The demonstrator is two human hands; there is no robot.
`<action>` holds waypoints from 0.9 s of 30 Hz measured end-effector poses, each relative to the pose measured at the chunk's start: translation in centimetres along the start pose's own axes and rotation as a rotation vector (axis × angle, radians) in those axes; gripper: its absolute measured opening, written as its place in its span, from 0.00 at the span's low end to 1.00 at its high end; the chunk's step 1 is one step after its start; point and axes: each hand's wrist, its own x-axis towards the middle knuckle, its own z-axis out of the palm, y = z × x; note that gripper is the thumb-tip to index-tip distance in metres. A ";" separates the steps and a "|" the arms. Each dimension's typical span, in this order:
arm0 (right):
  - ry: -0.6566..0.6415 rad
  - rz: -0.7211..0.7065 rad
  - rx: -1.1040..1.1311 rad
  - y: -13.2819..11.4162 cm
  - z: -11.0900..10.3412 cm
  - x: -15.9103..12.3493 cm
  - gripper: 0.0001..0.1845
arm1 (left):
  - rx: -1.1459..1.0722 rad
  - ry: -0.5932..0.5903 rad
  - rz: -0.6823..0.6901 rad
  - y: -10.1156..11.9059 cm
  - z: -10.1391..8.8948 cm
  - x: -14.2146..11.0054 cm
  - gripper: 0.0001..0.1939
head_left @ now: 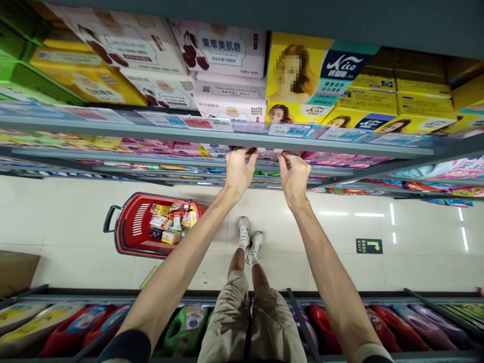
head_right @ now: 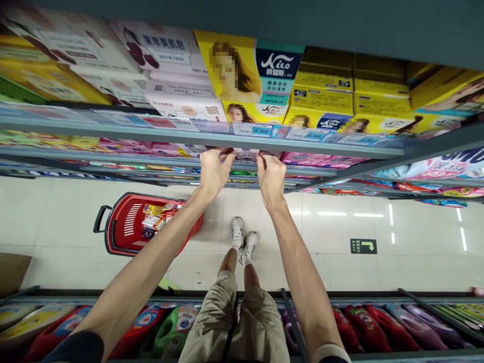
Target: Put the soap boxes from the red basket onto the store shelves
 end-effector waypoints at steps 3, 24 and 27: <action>-0.001 0.013 0.024 -0.1 -0.6 -0.8 0.12 | 0.047 0.035 0.013 0.4 -0.4 -0.6 0.04; -0.271 0.003 -0.393 1.0 -0.3 -1.4 0.16 | 0.581 -0.080 0.079 -4.1 -3.4 -2.5 0.17; -0.305 -0.014 -0.425 0.9 -0.1 -0.9 0.14 | 0.624 -0.155 0.038 -4.3 -2.9 -2.1 0.17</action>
